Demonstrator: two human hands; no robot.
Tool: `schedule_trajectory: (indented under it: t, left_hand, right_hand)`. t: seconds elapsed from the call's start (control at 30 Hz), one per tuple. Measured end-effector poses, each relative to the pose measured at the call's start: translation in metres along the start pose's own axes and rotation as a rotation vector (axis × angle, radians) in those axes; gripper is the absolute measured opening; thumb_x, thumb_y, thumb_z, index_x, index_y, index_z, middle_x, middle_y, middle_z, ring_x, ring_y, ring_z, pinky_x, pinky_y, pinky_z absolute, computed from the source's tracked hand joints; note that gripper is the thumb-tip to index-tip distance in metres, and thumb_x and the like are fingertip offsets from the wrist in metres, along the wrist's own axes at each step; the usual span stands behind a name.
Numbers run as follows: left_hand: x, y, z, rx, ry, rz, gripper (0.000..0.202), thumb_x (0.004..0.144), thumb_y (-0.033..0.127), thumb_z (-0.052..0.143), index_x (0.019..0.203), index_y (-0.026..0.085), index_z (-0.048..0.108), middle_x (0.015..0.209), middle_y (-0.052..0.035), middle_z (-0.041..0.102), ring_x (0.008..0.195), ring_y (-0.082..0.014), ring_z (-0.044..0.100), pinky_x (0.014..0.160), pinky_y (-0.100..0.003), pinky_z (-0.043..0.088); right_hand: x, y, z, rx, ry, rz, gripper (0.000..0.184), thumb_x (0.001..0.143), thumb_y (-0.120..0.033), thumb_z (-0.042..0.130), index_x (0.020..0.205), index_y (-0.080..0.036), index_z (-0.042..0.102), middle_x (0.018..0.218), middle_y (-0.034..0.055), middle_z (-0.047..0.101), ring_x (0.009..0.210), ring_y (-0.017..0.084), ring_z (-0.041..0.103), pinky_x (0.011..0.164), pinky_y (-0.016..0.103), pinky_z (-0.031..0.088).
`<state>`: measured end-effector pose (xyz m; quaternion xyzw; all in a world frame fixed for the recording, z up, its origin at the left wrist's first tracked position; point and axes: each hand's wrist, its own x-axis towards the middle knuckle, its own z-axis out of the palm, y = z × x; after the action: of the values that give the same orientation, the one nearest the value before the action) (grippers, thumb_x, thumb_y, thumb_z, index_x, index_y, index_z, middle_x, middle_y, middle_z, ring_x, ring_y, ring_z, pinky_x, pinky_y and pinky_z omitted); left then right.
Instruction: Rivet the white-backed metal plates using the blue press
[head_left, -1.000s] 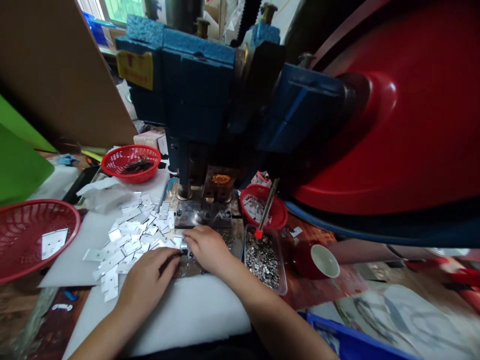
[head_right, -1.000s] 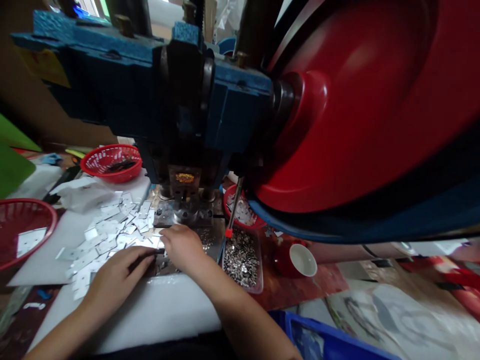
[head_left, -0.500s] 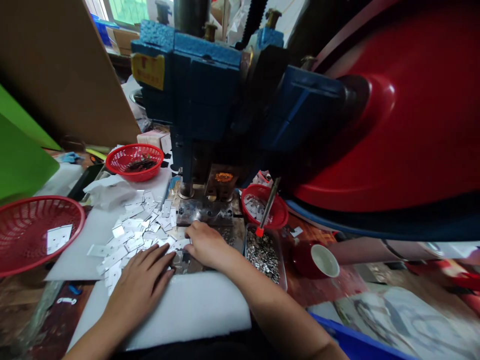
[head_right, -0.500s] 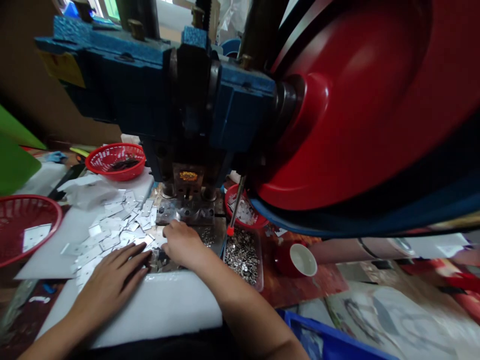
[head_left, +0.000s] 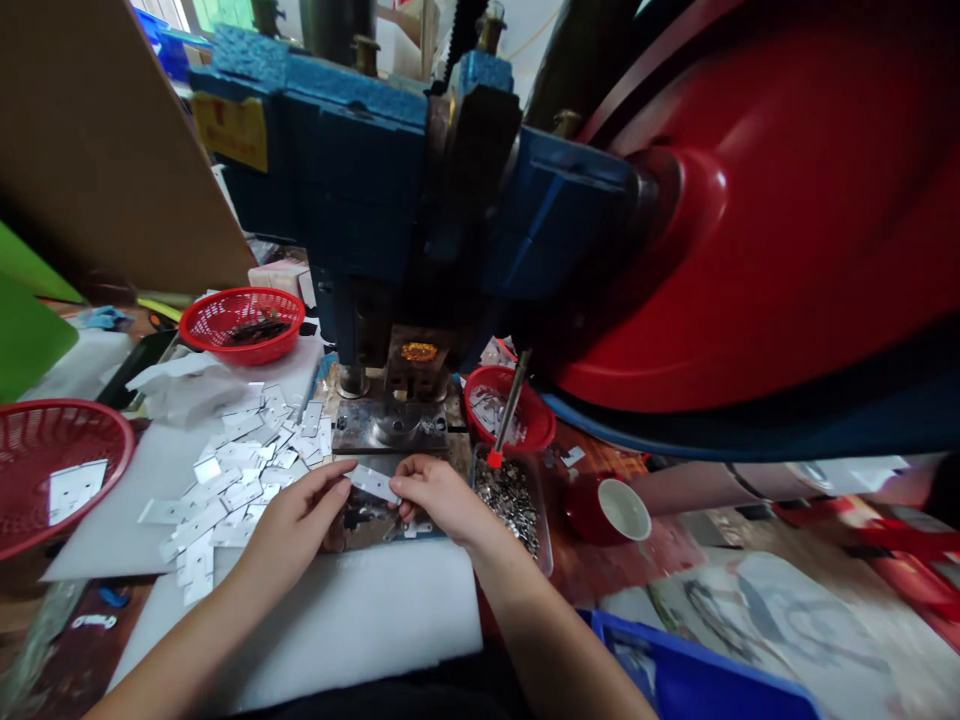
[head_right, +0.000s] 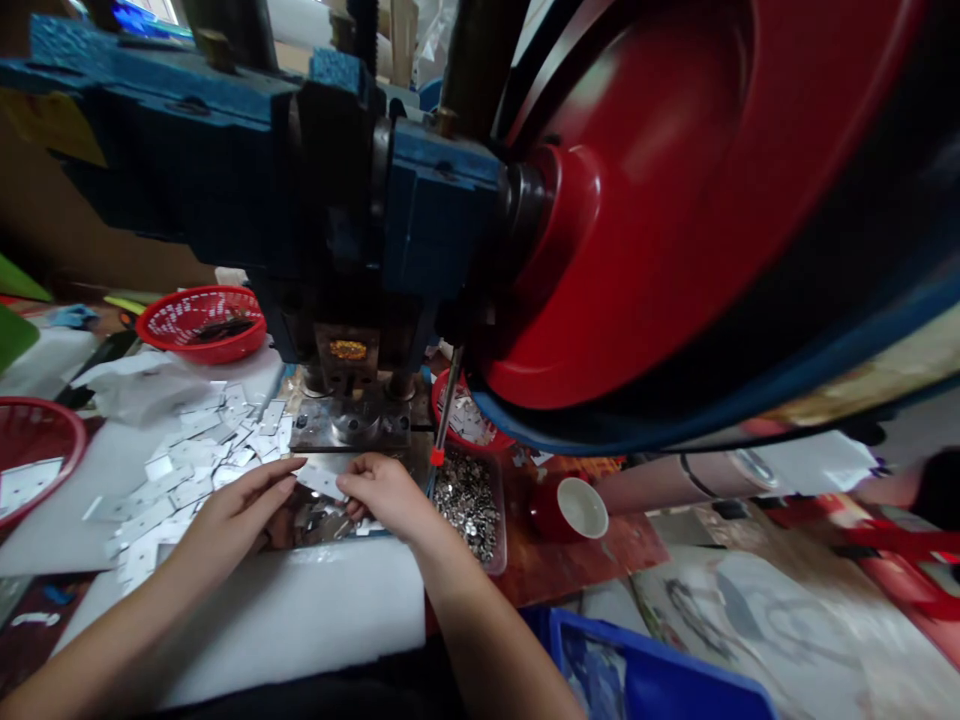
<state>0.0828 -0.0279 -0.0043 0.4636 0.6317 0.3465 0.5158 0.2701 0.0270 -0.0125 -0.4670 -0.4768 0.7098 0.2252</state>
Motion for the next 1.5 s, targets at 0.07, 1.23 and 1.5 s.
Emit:
schedule_trajectory:
  t: [0.07, 1.23, 1.5]
  left_hand:
    - [0.002, 0.001, 0.005, -0.083, -0.031, -0.028, 0.055, 0.077, 0.053, 0.056, 0.119, 0.018, 0.054, 0.055, 0.0042, 0.057, 0.046, -0.0137, 0.052, 0.043, -0.024, 0.041]
    - [0.111, 0.038, 0.005, 0.472, 0.172, 0.537, 0.035, 0.080, 0.036, 0.047, 0.106, 0.018, 0.062, 0.113, -0.0081, 0.064, 0.109, -0.0252, 0.055, 0.097, -0.039, 0.041]
    - [0.045, 0.003, -0.025, 0.861, -0.182, 0.480, 0.025, 0.085, 0.037, 0.045, 0.096, 0.027, 0.066, 0.097, -0.0040, 0.064, 0.092, -0.0220, 0.059, 0.081, -0.035, 0.045]
  right_hand:
    - [-0.003, 0.001, 0.001, 0.057, -0.037, 0.018, 0.025, 0.075, -0.038, 0.063, 0.076, -0.019, 0.048, 0.060, -0.0023, 0.064, 0.045, 0.008, 0.054, 0.046, 0.018, 0.043]
    - [0.060, -0.028, -0.023, -0.582, 0.709, -0.608, 0.018, 0.077, -0.016, 0.060, 0.094, -0.019, 0.064, 0.095, 0.0060, 0.061, 0.094, 0.020, 0.058, 0.086, 0.033, 0.046]
    - [-0.008, -0.002, -0.023, -0.609, 0.502, -0.598, 0.015, 0.085, -0.017, 0.052, 0.085, -0.021, 0.066, 0.085, 0.0018, 0.066, 0.086, 0.015, 0.060, 0.079, 0.027, 0.046]
